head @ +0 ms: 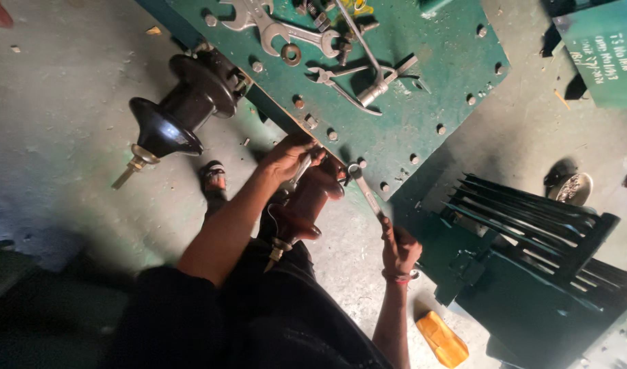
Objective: The person uses two wrenches to tighten bolts on a green electrical transformer. They move around the unit, applying torque to multiple fasteners on the side and top of the equipment.
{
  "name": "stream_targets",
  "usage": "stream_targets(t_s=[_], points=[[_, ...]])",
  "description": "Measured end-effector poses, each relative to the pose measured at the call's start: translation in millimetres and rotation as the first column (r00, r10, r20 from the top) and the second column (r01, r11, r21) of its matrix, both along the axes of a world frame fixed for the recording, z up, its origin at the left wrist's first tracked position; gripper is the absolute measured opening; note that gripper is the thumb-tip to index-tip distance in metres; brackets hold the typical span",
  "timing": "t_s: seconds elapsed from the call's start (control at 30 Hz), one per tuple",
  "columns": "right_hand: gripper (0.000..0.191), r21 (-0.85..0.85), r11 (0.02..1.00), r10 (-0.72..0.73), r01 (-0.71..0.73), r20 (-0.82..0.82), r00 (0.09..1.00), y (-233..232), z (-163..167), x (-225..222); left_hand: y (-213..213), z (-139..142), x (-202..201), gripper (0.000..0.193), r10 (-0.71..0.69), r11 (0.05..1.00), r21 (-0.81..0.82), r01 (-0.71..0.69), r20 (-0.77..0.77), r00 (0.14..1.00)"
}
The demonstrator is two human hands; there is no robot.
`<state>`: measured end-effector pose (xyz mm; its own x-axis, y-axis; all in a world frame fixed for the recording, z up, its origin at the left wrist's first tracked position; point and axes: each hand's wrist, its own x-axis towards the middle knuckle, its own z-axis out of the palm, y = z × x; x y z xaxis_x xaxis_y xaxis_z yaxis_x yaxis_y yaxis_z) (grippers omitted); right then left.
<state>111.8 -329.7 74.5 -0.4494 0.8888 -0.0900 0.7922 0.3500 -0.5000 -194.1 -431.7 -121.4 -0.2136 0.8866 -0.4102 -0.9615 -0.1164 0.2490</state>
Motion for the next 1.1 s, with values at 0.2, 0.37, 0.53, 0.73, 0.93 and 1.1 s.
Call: stream_targets(t_s=[0.2,0.37,0.53,0.73,0.93,1.1], points=[[0.056,-0.042,0.999,0.007,-0.009,-0.034,0.999,3.3,4.0,-22.1,-3.8,32.0,7.5,0.013,0.068,0.995,0.073,-0.064,-0.049,0.996],[0.056,0.007,0.998,0.068,-0.068,-0.004,0.998,1.6,10.9,-30.7,-27.5,61.2,-23.1,0.022,-0.124,0.95,-0.297,0.098,-0.072,0.99],[0.052,-0.022,1.0,0.014,-0.016,-0.061,0.998,-3.8,8.8,-23.1,-27.1,34.9,-60.6,0.014,-0.322,0.937,-0.201,0.284,-0.187,0.928],[0.052,-0.013,1.0,-0.021,0.021,-0.019,1.0,-13.3,-4.0,-11.1,18.7,-8.1,-39.9,0.024,-0.444,0.886,0.127,0.446,-0.04,0.895],[0.052,-0.048,0.998,-0.036,0.035,-0.007,0.999,-21.4,-6.4,1.5,30.0,1.5,5.6,0.023,-0.145,0.976,0.186,0.115,0.156,0.977],[0.05,-0.05,0.999,-0.025,0.021,-0.066,0.997,-25.6,-5.7,3.8,36.0,4.9,12.6,0.02,-0.006,0.983,0.182,-0.023,0.158,0.987]])
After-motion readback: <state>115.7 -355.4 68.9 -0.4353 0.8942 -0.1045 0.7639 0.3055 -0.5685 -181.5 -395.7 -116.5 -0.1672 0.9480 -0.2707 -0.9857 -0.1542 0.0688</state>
